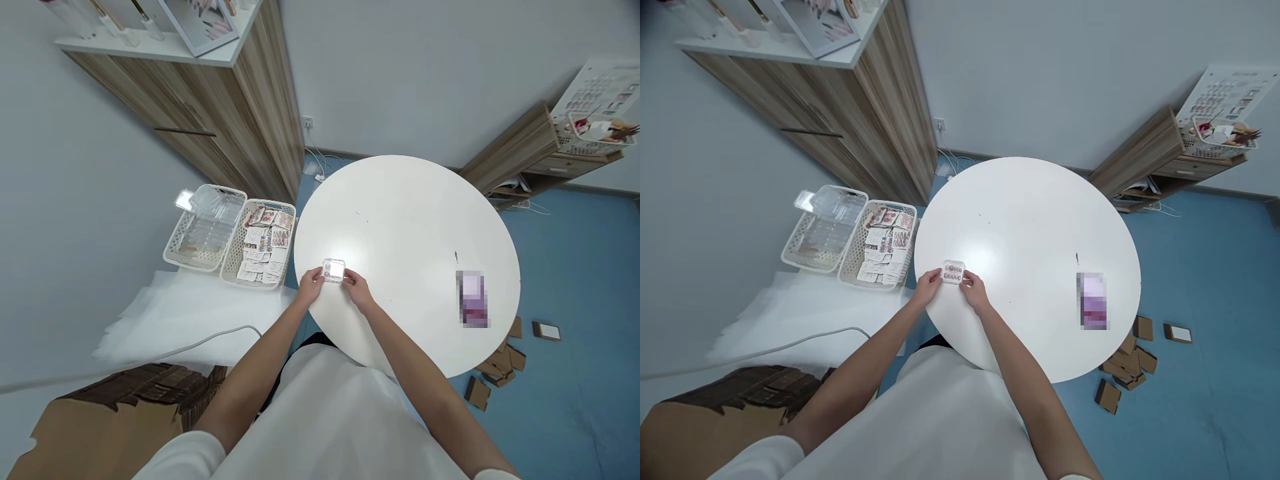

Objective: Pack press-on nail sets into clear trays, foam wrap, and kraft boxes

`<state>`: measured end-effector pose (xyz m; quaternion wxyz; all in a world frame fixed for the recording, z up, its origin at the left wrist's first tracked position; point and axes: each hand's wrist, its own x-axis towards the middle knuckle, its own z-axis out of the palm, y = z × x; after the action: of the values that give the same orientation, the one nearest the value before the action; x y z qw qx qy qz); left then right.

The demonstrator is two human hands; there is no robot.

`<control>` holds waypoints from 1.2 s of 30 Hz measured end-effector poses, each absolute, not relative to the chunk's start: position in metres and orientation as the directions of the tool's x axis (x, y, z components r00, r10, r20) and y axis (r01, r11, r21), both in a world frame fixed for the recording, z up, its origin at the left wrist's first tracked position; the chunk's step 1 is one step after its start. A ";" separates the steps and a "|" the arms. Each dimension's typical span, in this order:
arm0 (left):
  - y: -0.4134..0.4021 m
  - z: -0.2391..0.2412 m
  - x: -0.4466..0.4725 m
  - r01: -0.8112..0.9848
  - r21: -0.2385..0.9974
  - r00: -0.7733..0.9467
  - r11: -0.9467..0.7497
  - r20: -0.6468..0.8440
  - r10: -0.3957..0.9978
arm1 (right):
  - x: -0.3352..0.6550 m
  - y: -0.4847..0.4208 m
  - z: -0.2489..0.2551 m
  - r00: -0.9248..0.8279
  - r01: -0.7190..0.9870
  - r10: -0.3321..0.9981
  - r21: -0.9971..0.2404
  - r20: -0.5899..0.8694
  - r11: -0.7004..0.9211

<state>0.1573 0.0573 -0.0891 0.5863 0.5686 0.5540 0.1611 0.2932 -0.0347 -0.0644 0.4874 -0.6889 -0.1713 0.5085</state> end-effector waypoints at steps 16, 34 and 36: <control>0.056 -0.093 0.153 0.466 0.845 0.356 0.262 -0.451 0.819 | 0.283 -0.034 -0.074 0.474 -0.184 0.718 -0.855 -0.510 -0.486; -0.025 -0.069 0.102 0.360 0.874 0.084 0.327 -0.379 0.922 | 0.285 -0.117 -0.049 0.404 -0.069 0.797 -0.884 -0.449 -0.463; -0.043 -0.066 0.091 0.381 0.864 0.026 0.329 -0.365 0.930 | 0.282 -0.124 -0.051 0.330 -0.043 0.832 -0.887 -0.447 -0.460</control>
<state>0.0913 -0.0428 -0.0655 0.5024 0.5107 0.6418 0.2737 0.2822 -0.1245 -0.0506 0.4342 -0.6901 -0.2857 0.5036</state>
